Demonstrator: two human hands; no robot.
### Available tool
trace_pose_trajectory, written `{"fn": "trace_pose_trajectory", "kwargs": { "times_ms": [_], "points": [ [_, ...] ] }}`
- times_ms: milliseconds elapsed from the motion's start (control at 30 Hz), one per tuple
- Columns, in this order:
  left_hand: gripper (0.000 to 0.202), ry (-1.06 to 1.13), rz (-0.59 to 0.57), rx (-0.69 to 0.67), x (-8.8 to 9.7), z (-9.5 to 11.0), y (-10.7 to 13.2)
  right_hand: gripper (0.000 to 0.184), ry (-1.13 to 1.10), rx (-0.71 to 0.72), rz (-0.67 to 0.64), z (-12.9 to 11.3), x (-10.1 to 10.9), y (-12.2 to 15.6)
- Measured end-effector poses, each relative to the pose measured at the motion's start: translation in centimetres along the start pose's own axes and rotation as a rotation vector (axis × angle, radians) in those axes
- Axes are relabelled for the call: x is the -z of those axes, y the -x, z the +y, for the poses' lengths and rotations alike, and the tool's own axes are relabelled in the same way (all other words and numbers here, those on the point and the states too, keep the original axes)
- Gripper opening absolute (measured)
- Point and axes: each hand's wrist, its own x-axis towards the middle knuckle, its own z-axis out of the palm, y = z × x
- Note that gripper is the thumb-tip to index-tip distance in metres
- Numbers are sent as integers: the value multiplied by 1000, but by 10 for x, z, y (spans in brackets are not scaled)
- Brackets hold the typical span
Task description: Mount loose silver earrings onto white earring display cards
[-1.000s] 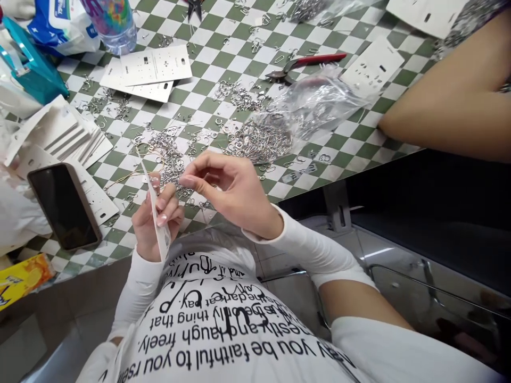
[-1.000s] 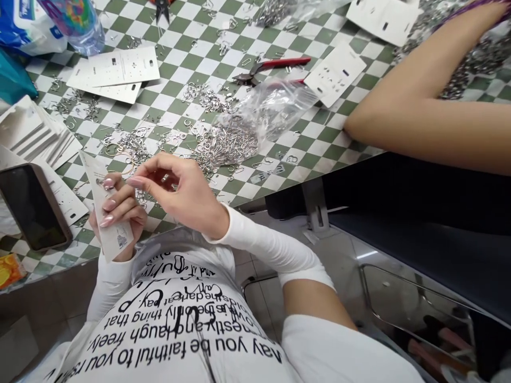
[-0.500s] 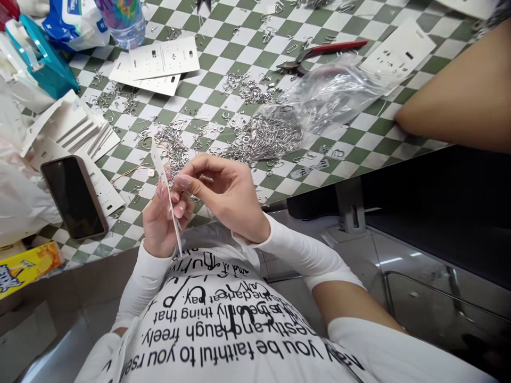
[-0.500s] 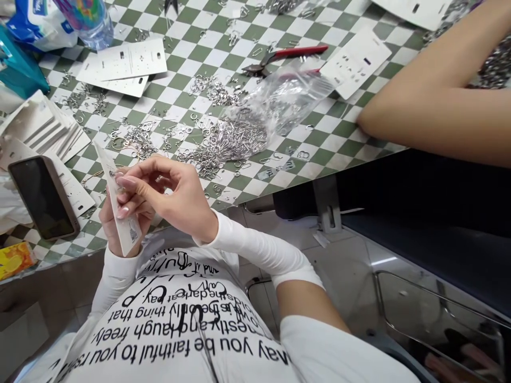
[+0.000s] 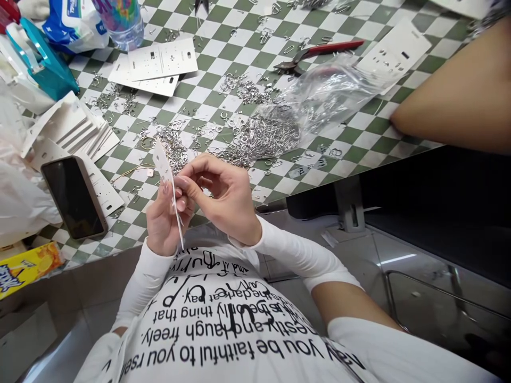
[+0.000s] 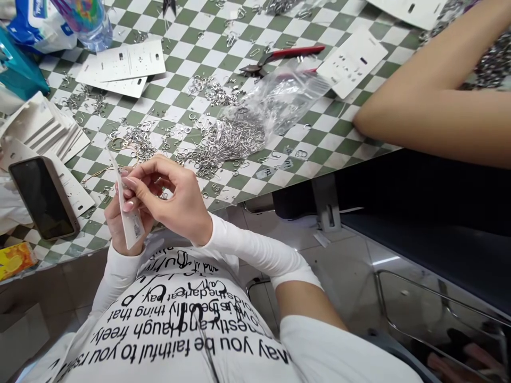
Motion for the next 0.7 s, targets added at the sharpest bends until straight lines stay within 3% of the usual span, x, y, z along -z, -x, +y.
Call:
{"fn": "trace_pose_trajectory", "kwargs": {
  "times_ms": [367, 533, 700],
  "points": [
    [7, -37, 102, 13, -5, 0, -3, 36, -128, -122, -1, 1, -3, -1],
    [16, -50, -42, -19, -7, -2, -3, 28, -290, -279, -75, -2, 5, -3],
    [28, -81, -119, -80, -9, 0, -4, 23, -313, -279, -49, -1, 8, -2]
  ]
}}
